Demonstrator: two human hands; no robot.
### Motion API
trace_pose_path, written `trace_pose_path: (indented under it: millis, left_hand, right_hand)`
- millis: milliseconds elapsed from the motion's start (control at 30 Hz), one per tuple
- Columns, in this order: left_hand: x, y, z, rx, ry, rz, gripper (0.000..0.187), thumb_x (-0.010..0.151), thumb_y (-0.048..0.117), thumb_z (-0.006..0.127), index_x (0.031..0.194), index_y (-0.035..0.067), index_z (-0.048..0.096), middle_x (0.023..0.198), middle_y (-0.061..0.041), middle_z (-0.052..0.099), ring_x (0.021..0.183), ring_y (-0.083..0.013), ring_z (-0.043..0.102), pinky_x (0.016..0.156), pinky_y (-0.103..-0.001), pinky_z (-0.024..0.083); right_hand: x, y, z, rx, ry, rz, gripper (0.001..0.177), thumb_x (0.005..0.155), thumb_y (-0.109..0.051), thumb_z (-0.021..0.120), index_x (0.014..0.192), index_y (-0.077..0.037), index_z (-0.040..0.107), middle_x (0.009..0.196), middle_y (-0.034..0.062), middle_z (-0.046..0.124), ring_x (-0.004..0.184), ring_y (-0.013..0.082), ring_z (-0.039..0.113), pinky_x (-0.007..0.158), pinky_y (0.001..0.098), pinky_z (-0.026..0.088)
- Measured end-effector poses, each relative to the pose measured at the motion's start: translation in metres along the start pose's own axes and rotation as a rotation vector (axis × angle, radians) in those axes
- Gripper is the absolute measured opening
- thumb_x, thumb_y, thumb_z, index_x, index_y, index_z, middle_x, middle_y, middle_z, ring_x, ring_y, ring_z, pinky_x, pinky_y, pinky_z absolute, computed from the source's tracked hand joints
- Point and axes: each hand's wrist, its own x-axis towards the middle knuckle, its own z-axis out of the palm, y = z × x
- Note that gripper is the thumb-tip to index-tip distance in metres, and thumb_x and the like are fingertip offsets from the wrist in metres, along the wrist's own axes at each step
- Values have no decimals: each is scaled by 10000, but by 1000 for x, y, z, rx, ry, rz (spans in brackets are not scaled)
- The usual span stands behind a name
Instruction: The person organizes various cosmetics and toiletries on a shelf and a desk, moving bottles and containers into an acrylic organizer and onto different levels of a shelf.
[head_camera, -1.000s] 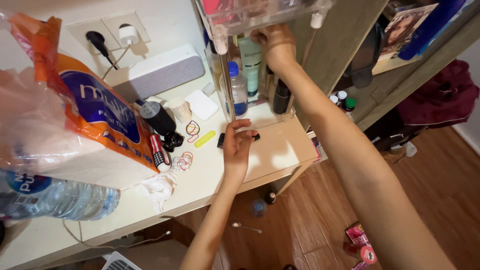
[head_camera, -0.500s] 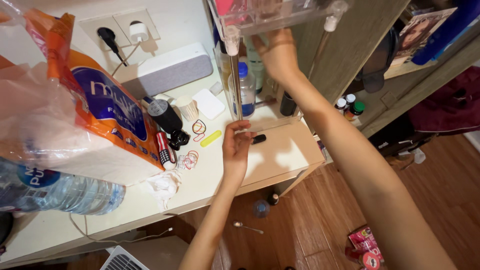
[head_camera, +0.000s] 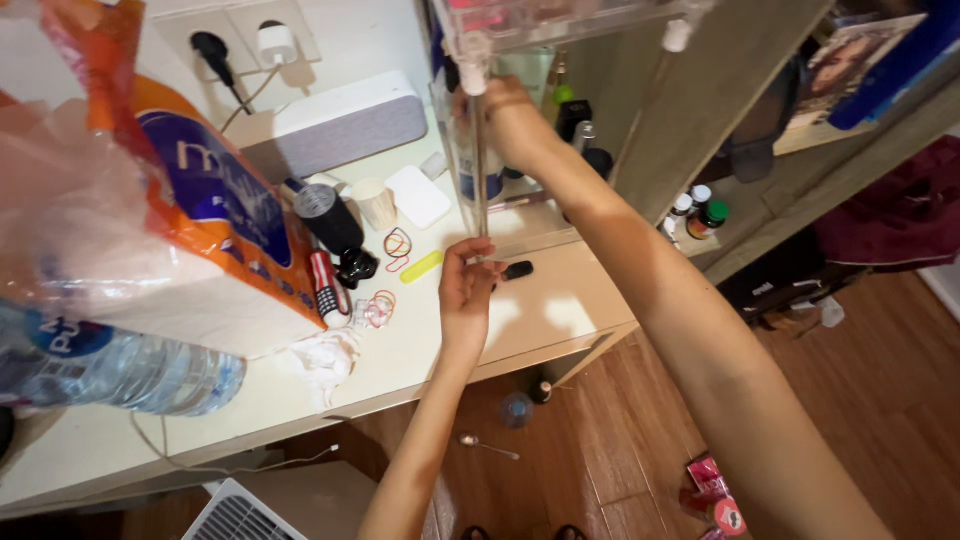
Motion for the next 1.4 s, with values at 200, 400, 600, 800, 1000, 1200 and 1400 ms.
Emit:
trace_pose_path:
  millis: [200, 400, 600, 800, 1000, 1200, 1400]
  left_hand:
    - [-3, 14, -27, 128, 76, 32, 300, 979, -69, 512, 1265, 18, 532, 1199, -87, 578, 1004, -176, 643, 916, -312, 521]
    - [21, -10, -53, 568, 162, 165, 331, 945, -102, 481, 1251, 19, 521, 1172, -102, 652, 1041, -182, 646, 920, -295, 523]
    - [78, -41, -79, 1006, 154, 261, 365, 870, -106, 588, 1218, 5, 579, 1119, -163, 612, 1055, -302, 607, 929, -417, 516]
    - [102, -30, -73, 1442, -29, 162, 413, 764, 204, 858, 1162, 144, 766, 1007, -111, 561, 1020, -331, 504, 894, -481, 425]
    - [113, -30, -54, 1526, -15, 75, 309, 695, 202, 870, 1001, 188, 825, 1184, -89, 437, 1151, -345, 373, 993, -611, 229]
    - [129, -47, -69, 1435, 24, 55, 130, 721, 237, 883, 833, 184, 845, 1195, -26, 470, 1187, -299, 400, 1097, -604, 171]
    - [128, -43, -76, 1365, 6, 198, 192, 737, 258, 877, 925, 219, 865, 1162, -49, 454, 1161, -327, 371, 1007, -599, 150]
  right_hand:
    - [-7, -27, -13, -6, 71, -99, 303, 849, -25, 761, 1137, 21, 677, 1118, 211, 669, 1003, 365, 672, 898, 418, 533]
    - [-84, -70, -38, 66, 254, 35, 240, 984, 7, 674, 1221, -6, 637, 1208, 150, 685, 1039, 279, 669, 870, 343, 533]
    - [-205, -71, -21, 911, 1, 992, 470, 882, -4, 543, 1343, -70, 474, 1135, 55, 681, 902, 170, 690, 735, 288, 619]
    - [-266, 6, 19, 1796, 196, 1156, 415, 1012, -155, 525, 1401, -17, 479, 1033, 100, 614, 725, 110, 540, 614, 207, 495]
    - [-270, 28, 25, 2005, 250, 1084, 398, 993, -130, 510, 1378, -31, 503, 956, 76, 552, 670, 92, 470, 560, 199, 427]
    - [-266, 32, 27, 2029, 303, 1103, 379, 983, -103, 504, 1347, 1, 513, 949, 87, 562, 675, 94, 480, 555, 199, 424]
    - [-262, 38, 28, 1821, 365, 1165, 343, 984, -111, 533, 1313, -16, 505, 942, 117, 618, 669, 104, 494, 568, 213, 423]
